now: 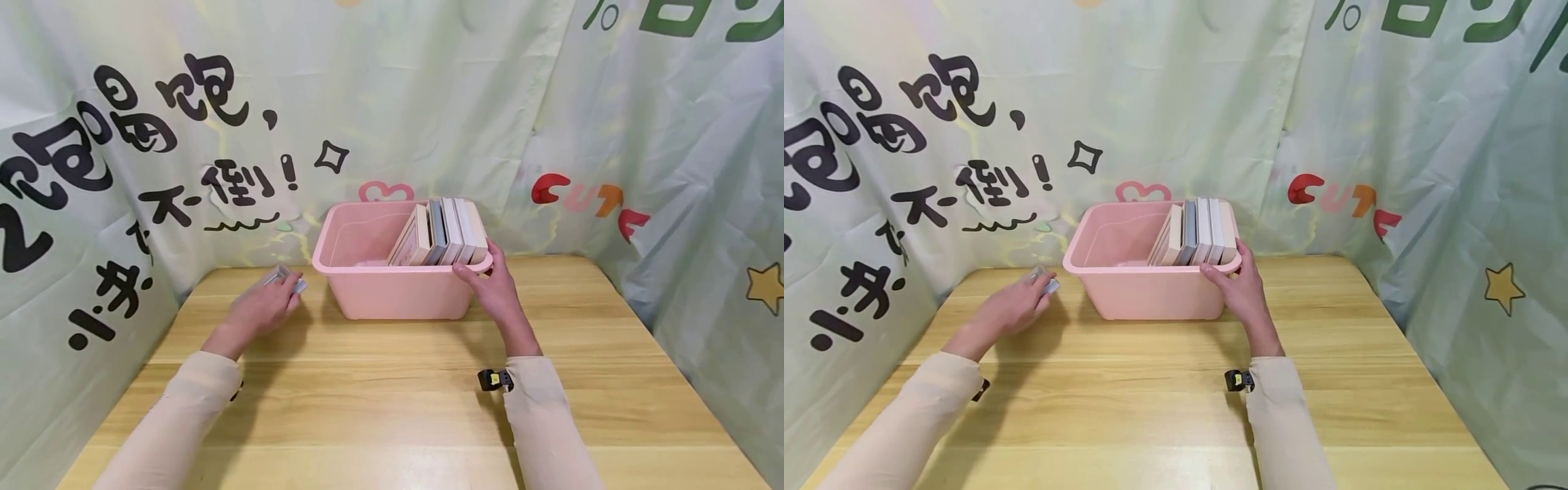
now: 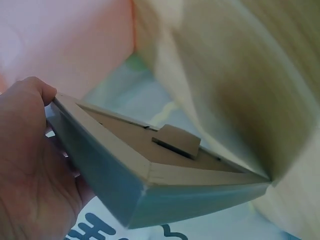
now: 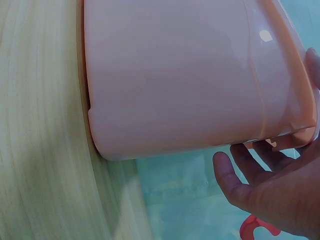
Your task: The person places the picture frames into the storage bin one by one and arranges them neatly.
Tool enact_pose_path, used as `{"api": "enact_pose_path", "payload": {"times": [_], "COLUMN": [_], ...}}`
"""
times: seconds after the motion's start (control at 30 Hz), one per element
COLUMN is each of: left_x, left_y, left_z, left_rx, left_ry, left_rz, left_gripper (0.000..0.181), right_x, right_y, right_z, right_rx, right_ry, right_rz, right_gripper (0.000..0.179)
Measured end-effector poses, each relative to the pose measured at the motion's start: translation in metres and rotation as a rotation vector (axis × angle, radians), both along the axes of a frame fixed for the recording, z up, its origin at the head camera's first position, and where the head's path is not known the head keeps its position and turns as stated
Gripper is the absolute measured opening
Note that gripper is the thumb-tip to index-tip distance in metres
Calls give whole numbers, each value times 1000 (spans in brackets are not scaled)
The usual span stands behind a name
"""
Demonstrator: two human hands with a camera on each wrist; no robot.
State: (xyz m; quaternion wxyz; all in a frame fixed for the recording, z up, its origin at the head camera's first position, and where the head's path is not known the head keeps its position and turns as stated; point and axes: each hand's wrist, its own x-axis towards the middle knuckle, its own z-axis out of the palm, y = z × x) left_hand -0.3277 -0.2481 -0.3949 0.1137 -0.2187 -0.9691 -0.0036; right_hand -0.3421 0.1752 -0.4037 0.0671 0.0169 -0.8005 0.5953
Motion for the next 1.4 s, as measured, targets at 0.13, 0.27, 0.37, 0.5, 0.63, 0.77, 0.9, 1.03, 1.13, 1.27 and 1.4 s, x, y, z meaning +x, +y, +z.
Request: {"api": "enact_pose_path", "payload": {"times": [0.13, 0.27, 0.37, 0.5, 0.63, 0.77, 0.9, 1.03, 1.13, 1.27, 1.4], "left_x": [0, 0, 0, -3, -5, -4, -4, -5, -7, -10, -12], "left_y": [-3, -5, -5, -7, -10, -14, -15, -15, -15, -14, -15], "left_z": [8, 16, 21, 27, 32, 38, 44, 51, 57, 65, 70], "left_rx": [30, 41, 40, 37, 46, 54, 79, 106, 121, 127, 127], "left_ry": [-39, -74, -71, -38, -29, -34, -45, -85, -127, -155, -169], "left_rz": [41, 71, 70, 62, 83, 110, 120, 150, 185, 207, 218], "left_gripper": [33, 32, 33, 34, 36, 33, 25, 27, 31, 33, 35], "right_x": [0, 0, 0, 1, 1, 1, 1, 1, 1, 1, 0], "right_y": [-2, -3, -3, -3, -3, -4, -3, -2, -1, 0, 0], "right_z": [1, 0, -1, -3, -4, -4, -4, -4, -3, -4, -4], "right_rx": [-3, 4, 10, 10, 5, 2, 5, 11, 14, 17, 17], "right_ry": [3, 5, -3, -8, -5, -5, -3, 2, 11, 15, 17], "right_rz": [4, -2, -5, -7, -9, -6, -12, -17, -14, -12, -12], "right_gripper": [98, 98, 99, 99, 97, 96, 96, 96, 96, 96, 96]}}
